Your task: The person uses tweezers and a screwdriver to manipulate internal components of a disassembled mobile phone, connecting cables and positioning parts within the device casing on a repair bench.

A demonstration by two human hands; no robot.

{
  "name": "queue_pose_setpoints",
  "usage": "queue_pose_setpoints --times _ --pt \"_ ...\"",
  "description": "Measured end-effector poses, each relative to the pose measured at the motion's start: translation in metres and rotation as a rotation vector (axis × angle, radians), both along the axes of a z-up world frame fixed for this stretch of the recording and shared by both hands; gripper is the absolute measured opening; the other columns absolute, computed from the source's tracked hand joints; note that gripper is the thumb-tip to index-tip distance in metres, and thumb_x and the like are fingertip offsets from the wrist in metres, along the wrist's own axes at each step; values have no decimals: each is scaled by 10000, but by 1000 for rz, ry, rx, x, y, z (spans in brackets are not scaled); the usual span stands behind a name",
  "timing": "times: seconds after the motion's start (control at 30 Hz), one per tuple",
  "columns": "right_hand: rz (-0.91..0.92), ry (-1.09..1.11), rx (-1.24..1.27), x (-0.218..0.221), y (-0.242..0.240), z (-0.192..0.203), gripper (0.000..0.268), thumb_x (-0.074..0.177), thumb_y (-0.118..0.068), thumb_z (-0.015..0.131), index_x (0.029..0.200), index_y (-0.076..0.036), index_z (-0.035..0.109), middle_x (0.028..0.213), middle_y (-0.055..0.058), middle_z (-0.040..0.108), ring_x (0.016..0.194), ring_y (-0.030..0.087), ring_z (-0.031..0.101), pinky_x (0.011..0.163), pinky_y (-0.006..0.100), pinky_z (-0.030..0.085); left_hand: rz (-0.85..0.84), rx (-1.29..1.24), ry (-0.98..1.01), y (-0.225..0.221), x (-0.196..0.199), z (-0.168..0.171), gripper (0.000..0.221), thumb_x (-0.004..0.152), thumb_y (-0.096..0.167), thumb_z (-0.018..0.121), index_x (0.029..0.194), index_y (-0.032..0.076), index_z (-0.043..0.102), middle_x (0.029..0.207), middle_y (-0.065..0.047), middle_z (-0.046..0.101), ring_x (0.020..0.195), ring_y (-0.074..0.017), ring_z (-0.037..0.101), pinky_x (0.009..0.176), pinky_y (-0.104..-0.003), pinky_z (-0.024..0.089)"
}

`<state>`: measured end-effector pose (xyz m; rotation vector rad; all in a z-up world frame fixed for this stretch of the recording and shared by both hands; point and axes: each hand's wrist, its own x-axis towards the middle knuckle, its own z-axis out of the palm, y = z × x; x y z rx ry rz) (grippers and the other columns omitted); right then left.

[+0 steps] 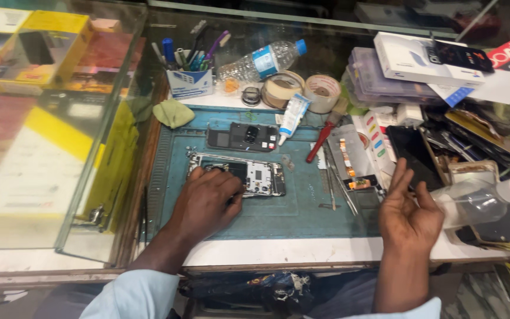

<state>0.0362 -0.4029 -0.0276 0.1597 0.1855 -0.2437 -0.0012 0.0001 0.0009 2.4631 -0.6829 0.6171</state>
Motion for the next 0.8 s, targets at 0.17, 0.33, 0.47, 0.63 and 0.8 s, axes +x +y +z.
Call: queue_pose_setpoints --times 0.17,0.33,0.47,0.63,0.8 --pt "49 -34 -114 -20 8 -2 510 1079 -5 558 1500 174 332 1472 365 559 1381 491 602 992 408 571 -17 -19 -21 1 -1 1 129 786 153 752 891 112 689 863 -43 693 854 -245 650 786 -427 417" --pt "29 -136 -613 -47 34 -6 339 1198 -136 577 1435 104 597 1182 201 712 1083 287 708 907 350 609 -14 -27 -20 1 -1 1 117 812 143 742 915 112 698 877 -42 700 854 -237 653 786 -415 416" --pt "-74 -114 -1022 -60 49 6 269 1195 -190 595 1341 34 630 956 151 713 836 231 698 760 357 588 -10 -2 -14 0 -1 -1 115 805 148 749 895 111 689 864 -41 698 851 -240 652 791 -418 413" --pt "-322 -227 -1343 -76 35 47 166 1242 -114 577 1253 52 586 984 193 697 856 246 701 780 394 593 -17 -3 -24 1 -1 -1 119 801 151 752 893 119 684 862 -37 690 858 -232 653 793 -414 410" --pt "-385 -243 -1484 -80 36 66 168 1199 -124 596 1233 40 608 995 188 708 877 235 722 790 394 617 -13 13 -10 1 0 -1 125 800 161 758 889 115 685 850 -41 687 856 -234 654 786 -422 405"
